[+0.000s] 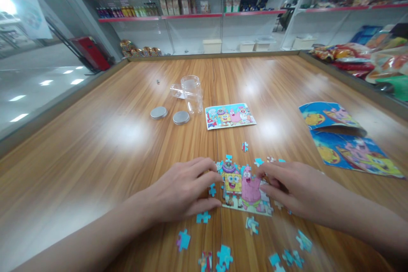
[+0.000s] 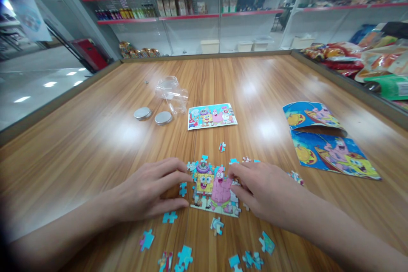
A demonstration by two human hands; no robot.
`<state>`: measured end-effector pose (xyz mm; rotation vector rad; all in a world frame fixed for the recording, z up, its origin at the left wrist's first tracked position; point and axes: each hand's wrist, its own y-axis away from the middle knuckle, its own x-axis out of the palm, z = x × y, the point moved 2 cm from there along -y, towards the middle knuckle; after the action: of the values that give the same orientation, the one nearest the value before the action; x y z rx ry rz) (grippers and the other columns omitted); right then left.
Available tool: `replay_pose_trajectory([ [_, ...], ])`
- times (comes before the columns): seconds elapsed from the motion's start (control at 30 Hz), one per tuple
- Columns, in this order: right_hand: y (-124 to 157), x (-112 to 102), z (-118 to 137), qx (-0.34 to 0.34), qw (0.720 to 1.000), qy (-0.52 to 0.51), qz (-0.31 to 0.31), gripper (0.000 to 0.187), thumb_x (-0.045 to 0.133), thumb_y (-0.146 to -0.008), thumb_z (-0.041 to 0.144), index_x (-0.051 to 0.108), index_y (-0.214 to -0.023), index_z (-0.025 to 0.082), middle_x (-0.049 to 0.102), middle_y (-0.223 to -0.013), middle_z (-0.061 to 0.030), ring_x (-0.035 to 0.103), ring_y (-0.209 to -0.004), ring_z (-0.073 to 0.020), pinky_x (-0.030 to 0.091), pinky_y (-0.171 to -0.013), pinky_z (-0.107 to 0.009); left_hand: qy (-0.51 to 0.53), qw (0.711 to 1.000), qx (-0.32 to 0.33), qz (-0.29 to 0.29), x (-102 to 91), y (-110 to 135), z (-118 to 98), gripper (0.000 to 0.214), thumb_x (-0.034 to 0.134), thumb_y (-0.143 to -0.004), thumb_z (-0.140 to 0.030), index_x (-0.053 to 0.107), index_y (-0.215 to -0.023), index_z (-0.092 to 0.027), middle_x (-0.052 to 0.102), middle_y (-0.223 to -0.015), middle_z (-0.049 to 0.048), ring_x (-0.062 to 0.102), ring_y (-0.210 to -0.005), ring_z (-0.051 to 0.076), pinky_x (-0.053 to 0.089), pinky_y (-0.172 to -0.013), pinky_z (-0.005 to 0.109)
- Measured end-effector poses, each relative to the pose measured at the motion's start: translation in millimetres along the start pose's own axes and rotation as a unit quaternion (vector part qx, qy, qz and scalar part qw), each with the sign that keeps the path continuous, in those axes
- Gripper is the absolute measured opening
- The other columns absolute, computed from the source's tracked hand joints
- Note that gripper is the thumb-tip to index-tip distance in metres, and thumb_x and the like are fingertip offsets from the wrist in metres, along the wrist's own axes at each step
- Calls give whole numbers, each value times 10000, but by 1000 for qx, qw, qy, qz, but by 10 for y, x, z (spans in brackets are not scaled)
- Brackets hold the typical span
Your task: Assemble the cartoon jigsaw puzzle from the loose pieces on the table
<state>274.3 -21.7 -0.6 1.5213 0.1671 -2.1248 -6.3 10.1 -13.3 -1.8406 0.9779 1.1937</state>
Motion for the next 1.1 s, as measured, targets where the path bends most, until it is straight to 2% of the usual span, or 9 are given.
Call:
replay_pose_trajectory([
  [0.1,2,-8,13,-3,1000,-1,-2,123,495,-967,293,608,-991,249,635,-784,-8,561,-648,-165,304,-582,-282,-3,998,-54,26,-24,6,47,425,597,-938,-540,550,-1180,-193,594,-1074,83,613,-924,228,534,-745,361],
  [0.17,6,-8,18,-5,1000,1,-3,118,497,-964,285,607,-978,247,635,-780,-7,561,-646,-164,304,-582,-282,2,997,-70,42,-29,5,59,417,594,-939,-547,550,-1168,-201,592,-1071,76,620,-897,222,532,-729,356],
  [0.4,12,-8,15,-9,1000,2,-14,104,508,-953,270,607,-949,237,631,-755,-5,551,-612,-156,294,-567,-280,61,990,-113,56,8,9,60,198,545,-996,-389,577,-1062,-205,573,-1049,53,612,-905,197,526,-791,348],
  [0.7,9,-9,27,-6,1000,3,-6,103,500,-965,287,593,-954,244,613,-739,4,543,-611,-159,285,-567,-282,109,984,-118,76,-8,-10,-11,133,551,-977,-268,571,-1105,-236,544,-1126,46,595,-968,197,523,-856,360],
  [0.9,-6,-18,32,-4,1000,6,-14,102,501,-957,277,581,-912,232,614,-729,3,543,-601,-155,280,-559,-280,92,981,-155,66,-7,19,20,213,611,-952,-357,554,-1113,-231,550,-1090,47,594,-940,209,524,-826,366],
  [1.1,1,-28,55,-4,1000,9,-12,99,499,-949,272,578,-909,226,616,-725,-3,548,-596,-155,268,-549,-279,106,981,-148,62,-5,27,7,145,600,-957,-313,570,-1061,-217,555,-1058,43,585,-918,196,510,-805,340],
])
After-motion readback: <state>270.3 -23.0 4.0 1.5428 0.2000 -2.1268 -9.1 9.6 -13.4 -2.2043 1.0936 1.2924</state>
